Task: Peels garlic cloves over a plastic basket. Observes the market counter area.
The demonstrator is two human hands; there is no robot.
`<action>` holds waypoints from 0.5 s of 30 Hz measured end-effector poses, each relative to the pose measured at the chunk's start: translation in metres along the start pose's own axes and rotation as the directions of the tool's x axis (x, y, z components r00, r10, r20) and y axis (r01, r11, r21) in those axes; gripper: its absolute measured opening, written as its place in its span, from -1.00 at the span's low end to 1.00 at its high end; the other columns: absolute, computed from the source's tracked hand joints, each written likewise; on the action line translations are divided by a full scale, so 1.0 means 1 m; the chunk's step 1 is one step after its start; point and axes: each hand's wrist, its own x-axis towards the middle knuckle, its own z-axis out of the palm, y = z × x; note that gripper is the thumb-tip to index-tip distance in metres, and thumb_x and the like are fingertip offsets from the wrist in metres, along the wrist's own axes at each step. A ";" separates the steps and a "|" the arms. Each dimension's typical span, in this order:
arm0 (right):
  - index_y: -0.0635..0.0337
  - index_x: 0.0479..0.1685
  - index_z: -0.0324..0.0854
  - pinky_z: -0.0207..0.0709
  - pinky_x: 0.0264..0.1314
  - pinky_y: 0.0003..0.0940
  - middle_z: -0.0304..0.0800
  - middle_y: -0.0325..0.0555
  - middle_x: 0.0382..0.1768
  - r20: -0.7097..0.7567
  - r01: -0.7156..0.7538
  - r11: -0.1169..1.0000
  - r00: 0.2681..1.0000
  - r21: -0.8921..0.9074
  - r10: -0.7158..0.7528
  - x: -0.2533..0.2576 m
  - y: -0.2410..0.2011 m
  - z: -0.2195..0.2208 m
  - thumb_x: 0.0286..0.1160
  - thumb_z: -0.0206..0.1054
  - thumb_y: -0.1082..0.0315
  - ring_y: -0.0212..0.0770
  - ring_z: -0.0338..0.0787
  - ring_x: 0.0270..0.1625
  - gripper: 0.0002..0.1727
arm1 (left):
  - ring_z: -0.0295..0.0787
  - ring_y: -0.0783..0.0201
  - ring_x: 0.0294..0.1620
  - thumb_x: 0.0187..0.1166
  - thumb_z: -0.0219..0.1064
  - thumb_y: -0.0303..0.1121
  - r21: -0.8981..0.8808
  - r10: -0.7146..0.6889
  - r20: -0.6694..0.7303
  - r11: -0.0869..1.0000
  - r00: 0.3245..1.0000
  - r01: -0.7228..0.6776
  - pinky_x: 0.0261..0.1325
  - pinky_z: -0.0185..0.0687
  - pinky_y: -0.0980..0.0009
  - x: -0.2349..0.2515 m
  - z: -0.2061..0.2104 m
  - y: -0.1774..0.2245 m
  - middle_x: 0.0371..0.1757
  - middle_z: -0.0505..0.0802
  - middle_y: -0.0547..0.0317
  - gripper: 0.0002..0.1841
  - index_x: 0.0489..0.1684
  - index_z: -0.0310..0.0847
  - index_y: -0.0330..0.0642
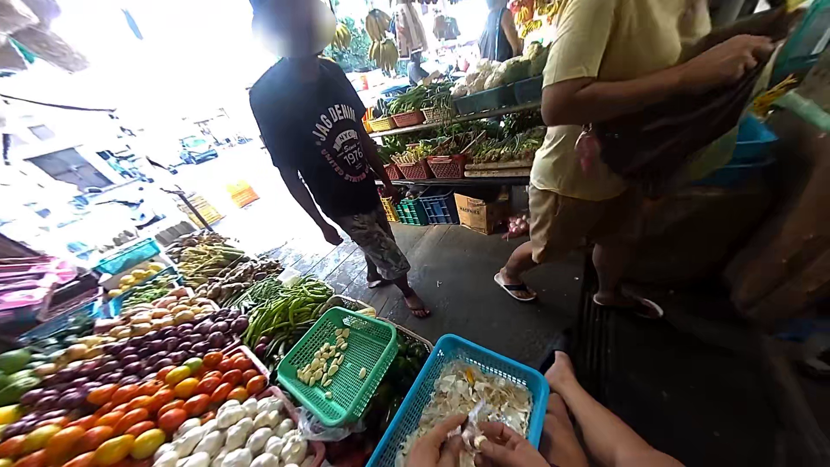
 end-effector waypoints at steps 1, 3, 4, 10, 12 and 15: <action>0.17 0.26 0.45 0.78 0.04 -0.16 0.85 -0.04 -0.12 0.028 0.020 0.999 0.999 -0.050 -0.019 0.001 -0.002 0.000 0.57 0.27 0.58 -0.15 0.87 -0.19 -0.67 | 0.76 0.21 -0.36 0.78 0.12 -0.31 -0.004 -0.018 -0.028 1.000 0.999 0.018 -0.08 0.70 0.15 0.003 0.000 -0.002 -0.29 0.86 0.04 -0.59 0.55 0.61 -0.05; 0.24 0.45 0.36 0.78 0.10 -0.11 0.82 0.04 -0.03 0.073 0.053 0.990 0.996 -0.128 -0.044 0.000 -0.007 0.001 0.50 0.33 0.58 -0.09 0.88 -0.11 -0.49 | 0.78 0.23 -0.31 0.78 0.12 -0.30 0.002 -0.052 -0.059 0.999 0.997 0.052 -0.03 0.73 0.16 0.007 -0.002 -0.003 -0.24 0.87 0.07 -0.59 0.56 0.61 0.01; 0.27 0.42 0.38 0.79 0.10 -0.12 0.82 0.03 0.00 0.078 0.065 0.985 0.996 -0.158 -0.053 -0.003 -0.011 0.002 0.48 0.35 0.59 -0.09 0.87 -0.10 -0.50 | 0.81 0.23 -0.27 0.80 0.11 -0.29 0.007 -0.070 -0.055 0.997 0.996 0.070 0.00 0.76 0.17 0.006 -0.003 -0.002 -0.19 0.88 0.07 -0.59 0.57 0.59 0.04; 0.30 0.08 0.65 0.76 0.19 -0.22 0.83 -0.01 0.08 0.109 0.191 0.979 0.977 -0.075 -0.182 -0.014 -0.029 0.003 0.49 0.27 0.67 -0.18 0.86 -0.01 -0.75 | 0.63 0.38 -0.53 0.86 0.04 -0.24 -0.043 -0.194 0.032 0.980 0.980 0.196 -0.41 0.58 0.39 0.002 -0.005 0.009 -0.28 0.85 0.19 -0.49 0.76 0.27 -0.16; 0.32 0.09 0.66 0.77 0.19 -0.21 0.82 0.04 0.09 0.094 0.202 0.979 0.976 -0.032 -0.199 -0.015 -0.030 0.001 0.58 0.21 0.65 -0.15 0.87 0.00 -0.77 | 0.63 0.43 -0.55 0.85 0.06 -0.25 -0.091 -0.191 0.021 0.977 0.981 0.193 -0.44 0.55 0.45 -0.001 -0.004 0.010 -0.29 0.86 0.23 -0.57 0.62 0.40 -0.19; 0.30 0.29 0.52 0.77 0.17 -0.19 0.82 0.08 0.11 0.066 0.234 0.972 0.970 -0.019 -0.232 -0.014 -0.028 0.002 0.58 0.21 0.68 -0.10 0.88 0.04 -0.66 | 0.63 0.46 -0.59 0.80 0.17 -0.28 -0.251 -0.140 -0.062 0.960 0.988 0.121 -0.52 0.51 0.53 -0.006 0.000 0.009 -0.36 0.85 0.23 -0.69 0.33 0.43 -0.28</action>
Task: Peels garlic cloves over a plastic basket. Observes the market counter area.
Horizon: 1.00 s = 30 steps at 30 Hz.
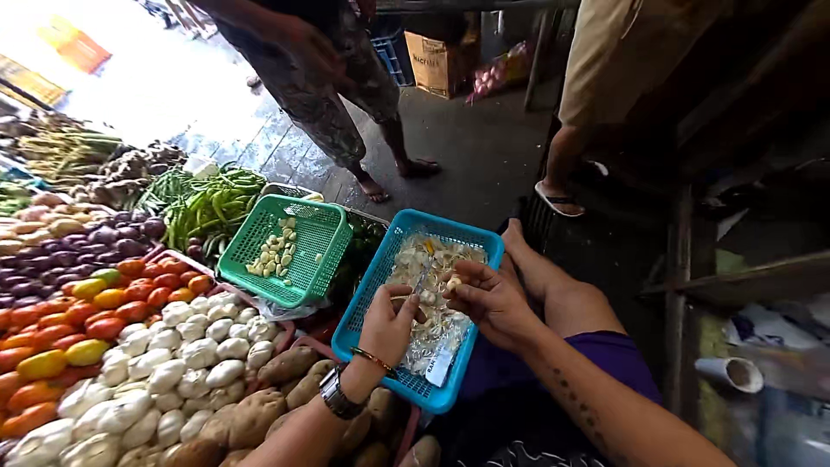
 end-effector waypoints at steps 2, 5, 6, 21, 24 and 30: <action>0.29 0.49 0.38 0.76 0.18 -0.20 0.82 0.06 0.11 -0.017 0.005 0.999 1.000 -0.035 -0.005 0.002 0.000 0.003 0.54 0.22 0.71 -0.11 0.87 0.06 -0.49 | 0.60 0.47 -0.63 0.74 0.20 -0.34 -0.150 0.135 -0.027 0.979 0.990 -0.138 -0.59 0.47 0.56 -0.003 0.001 -0.002 -0.40 0.83 0.22 -0.59 0.46 0.29 -0.33; 0.29 0.51 0.35 0.75 0.18 -0.24 0.85 0.03 0.08 -0.002 0.009 0.995 1.000 -0.103 -0.010 0.005 0.003 0.005 0.52 0.28 0.68 -0.15 0.87 0.06 -0.46 | 0.70 0.43 -0.53 0.69 0.22 -0.37 -0.205 0.353 0.078 0.921 0.932 -0.332 -0.47 0.64 0.51 -0.006 -0.002 0.000 -0.38 0.84 0.22 -0.28 0.81 -0.07 -0.36; 0.32 0.47 0.38 0.75 0.18 -0.24 0.85 0.02 0.08 0.010 0.017 0.991 1.000 -0.135 -0.016 0.005 0.005 0.004 0.51 0.30 0.66 -0.16 0.87 0.07 -0.49 | 0.71 0.43 -0.50 0.69 0.22 -0.38 -0.190 0.380 0.118 0.915 0.917 -0.355 -0.42 0.67 0.50 -0.007 -0.002 0.001 -0.38 0.84 0.22 -0.27 0.82 -0.05 -0.36; 0.36 0.30 0.53 0.74 0.03 -0.26 0.78 0.06 0.05 -0.347 -0.074 0.990 0.938 -0.124 0.026 0.017 0.006 0.015 0.69 0.10 0.57 -0.16 0.82 -0.11 -0.71 | 0.75 0.14 -0.36 0.87 0.02 -0.20 0.295 -0.159 0.164 0.950 0.974 0.105 -0.10 0.67 0.11 0.014 -0.006 0.004 -0.22 0.87 0.01 -0.52 0.70 0.40 -0.14; 0.35 0.45 0.44 0.72 0.05 -0.34 0.74 0.01 0.05 -0.393 0.028 0.980 0.914 -0.195 -0.105 0.046 -0.003 0.045 0.77 0.12 0.48 -0.24 0.80 -0.09 -0.65 | 0.83 -0.13 0.09 0.86 0.02 -0.12 0.490 -0.264 0.316 0.868 0.912 0.081 0.33 0.62 -0.17 0.012 0.000 -0.002 0.08 0.85 -0.22 -0.51 0.63 0.48 -0.14; 0.42 0.32 0.48 0.74 0.04 -0.32 0.74 0.07 -0.05 -0.132 0.136 0.964 0.977 -0.227 -0.169 0.104 -0.011 0.149 0.67 0.23 0.53 -0.20 0.81 -0.14 -0.69 | 0.80 -0.16 0.20 0.86 0.00 -0.13 0.595 -0.221 0.404 0.800 0.888 -0.072 0.39 0.55 -0.21 0.004 0.006 -0.001 0.13 0.85 -0.22 -0.54 0.56 0.55 -0.13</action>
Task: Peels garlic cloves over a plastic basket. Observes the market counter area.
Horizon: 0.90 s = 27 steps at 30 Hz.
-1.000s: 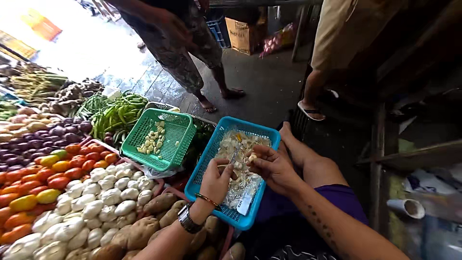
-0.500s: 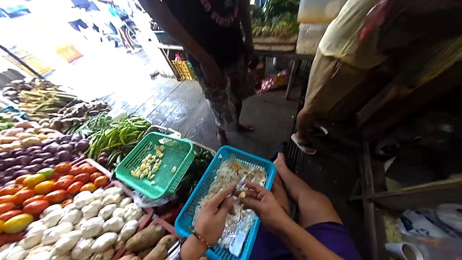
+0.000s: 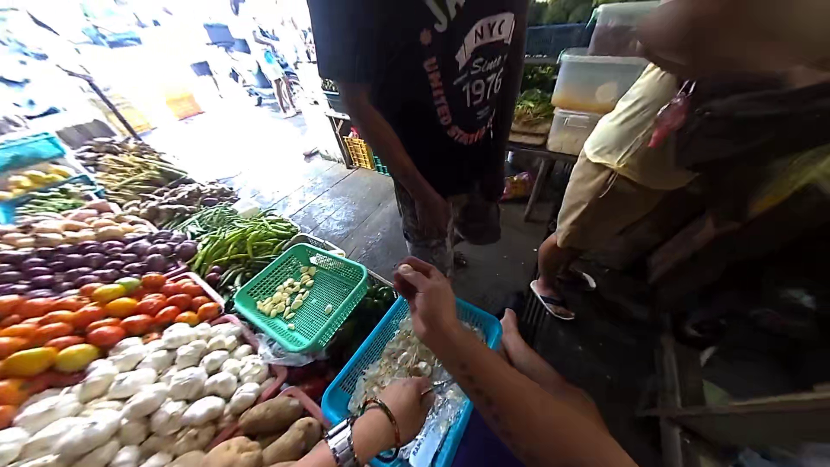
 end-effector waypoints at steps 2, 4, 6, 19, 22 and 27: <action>0.33 0.63 0.32 0.66 0.33 -0.16 0.67 0.16 0.34 0.226 0.113 0.970 0.972 -0.216 -0.063 0.016 0.007 0.024 0.59 0.31 0.53 -0.09 0.76 0.24 -0.41 | 0.79 -0.16 0.22 0.85 0.01 -0.12 0.028 0.025 -0.025 0.999 0.999 -0.024 0.39 0.55 -0.21 0.001 -0.001 -0.001 0.15 0.84 -0.20 -0.54 0.58 0.53 -0.11; 0.12 0.92 -0.16 0.42 0.65 0.04 0.22 0.17 0.78 0.472 0.222 0.866 0.881 -0.447 0.018 0.026 0.000 0.033 0.64 0.35 0.40 0.06 0.44 0.69 -0.08 | 0.76 -0.22 0.26 0.86 0.02 -0.11 0.048 0.050 -0.038 0.998 0.998 -0.048 0.37 0.55 -0.27 0.001 -0.005 0.002 0.19 0.82 -0.24 -0.54 0.57 0.51 -0.11; -0.03 0.94 -0.11 0.48 0.54 0.11 0.26 0.05 0.78 0.561 0.317 0.767 0.825 -0.558 0.068 0.016 0.003 0.024 0.68 0.33 0.31 0.08 0.48 0.65 -0.12 | 0.74 -0.23 0.32 0.86 0.00 -0.09 0.099 0.019 -0.034 0.995 0.999 -0.015 0.39 0.55 -0.29 -0.004 -0.001 0.001 0.27 0.80 -0.22 -0.53 0.62 0.47 -0.05; 0.02 0.01 0.90 0.47 0.62 -0.06 0.83 -0.15 0.29 0.447 0.506 0.090 0.821 -0.858 -0.356 -0.087 0.083 -0.210 0.61 0.33 0.24 -0.11 0.69 0.47 -0.76 | 0.76 -0.35 0.22 0.70 0.17 -0.22 0.473 -0.256 -0.027 0.848 0.966 0.238 0.16 0.62 -0.38 -0.006 -0.002 0.004 0.15 0.83 -0.30 -0.66 0.20 0.72 -0.22; 0.04 -0.18 0.91 0.39 0.69 0.00 0.83 -0.16 0.28 0.454 0.522 0.113 0.814 -0.846 -0.363 -0.111 0.097 -0.233 0.59 0.39 0.14 -0.06 0.61 0.57 -0.77 | 0.77 -0.34 0.22 0.69 0.20 -0.12 0.492 -0.238 -0.064 0.837 0.969 0.238 0.16 0.61 -0.38 -0.003 -0.002 0.000 0.13 0.83 -0.29 -0.63 0.18 0.71 -0.21; 0.07 -0.31 0.84 0.25 0.77 0.09 0.88 -0.20 0.20 0.546 0.567 -0.010 0.787 -0.824 -0.287 -0.125 0.090 -0.235 0.64 0.33 0.02 -0.07 0.65 0.54 -0.65 | 0.74 -0.39 0.24 0.72 0.21 -0.06 0.444 -0.205 -0.172 0.857 0.964 0.262 0.20 0.57 -0.41 -0.020 -0.020 0.016 0.14 0.82 -0.36 -0.57 0.22 0.69 -0.25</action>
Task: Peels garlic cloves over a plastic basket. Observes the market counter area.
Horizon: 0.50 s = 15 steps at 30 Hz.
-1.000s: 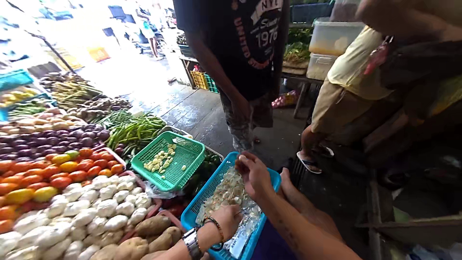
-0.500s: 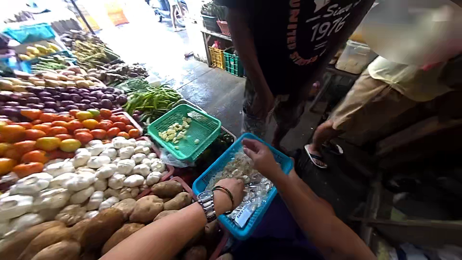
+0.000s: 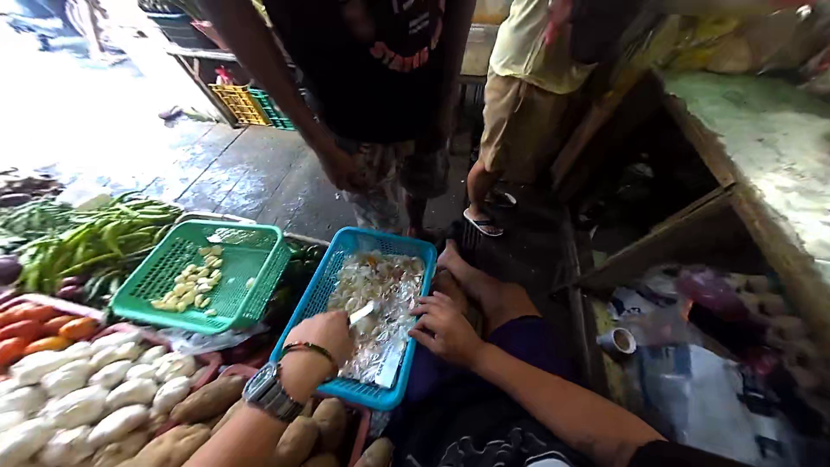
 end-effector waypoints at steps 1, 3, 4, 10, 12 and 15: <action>0.06 -0.28 0.84 0.25 0.76 0.10 0.89 -0.20 0.17 0.016 0.028 1.000 1.000 -0.005 -0.028 -0.002 -0.002 0.001 0.66 0.31 0.05 -0.08 0.67 0.52 -0.67 | 0.73 -0.40 0.25 0.74 0.16 -0.13 -0.008 -0.019 -0.025 1.000 0.999 0.019 0.21 0.56 -0.42 -0.006 -0.006 0.000 0.16 0.81 -0.37 -0.59 0.25 0.67 -0.26; 0.02 -0.15 0.85 0.25 0.76 0.11 0.89 -0.23 0.17 0.052 0.066 0.998 0.996 0.003 -0.066 -0.008 -0.008 0.010 0.70 0.27 0.07 -0.09 0.67 0.52 -0.70 | 0.75 -0.36 0.22 0.71 0.15 -0.27 -0.014 -0.075 -0.062 0.997 0.995 0.075 0.17 0.58 -0.37 -0.013 -0.010 -0.007 0.14 0.82 -0.33 -0.66 0.28 0.64 -0.24; -0.01 -0.08 0.86 0.25 0.76 0.11 0.88 -0.25 0.19 0.064 0.086 0.996 0.994 0.001 -0.086 -0.009 -0.009 0.015 0.72 0.25 0.08 -0.09 0.65 0.54 -0.70 | 0.77 -0.34 0.19 0.68 0.17 -0.30 -0.019 -0.098 -0.079 0.995 0.992 0.097 0.14 0.61 -0.34 -0.013 -0.011 -0.012 0.09 0.83 -0.30 -0.68 0.27 0.63 -0.21; -0.04 -0.03 0.86 0.20 0.77 0.16 0.91 -0.29 0.10 0.071 0.122 0.992 0.990 -0.028 -0.120 0.001 -0.012 0.013 0.69 0.25 0.15 -0.12 0.70 0.46 -0.74 | 0.76 -0.33 0.24 0.74 0.14 -0.19 -0.014 -0.082 -0.036 0.997 0.996 0.081 0.19 0.60 -0.33 0.003 0.002 -0.021 0.17 0.81 -0.32 -0.55 0.53 0.46 -0.17; -0.01 -0.03 0.86 0.24 0.75 0.16 0.91 -0.26 0.09 0.084 0.125 0.991 0.989 -0.039 -0.121 0.017 -0.016 0.009 0.70 0.24 0.17 -0.13 0.74 0.41 -0.74 | 0.76 -0.33 0.25 0.75 0.13 -0.18 0.003 -0.081 0.013 0.997 0.997 0.081 0.20 0.60 -0.32 0.006 0.007 -0.017 0.18 0.81 -0.31 -0.53 0.58 0.43 -0.17; -0.01 0.08 0.84 0.41 0.64 0.01 0.87 -0.21 0.17 0.210 0.053 0.993 0.977 -0.104 -0.030 0.059 -0.021 0.009 0.72 0.17 0.18 -0.14 0.76 0.36 -0.70 | 0.76 -0.34 0.25 0.78 0.08 -0.18 0.004 -0.073 0.038 0.997 0.997 0.072 0.20 0.59 -0.33 0.006 0.006 -0.019 0.19 0.80 -0.32 -0.51 0.64 0.36 -0.16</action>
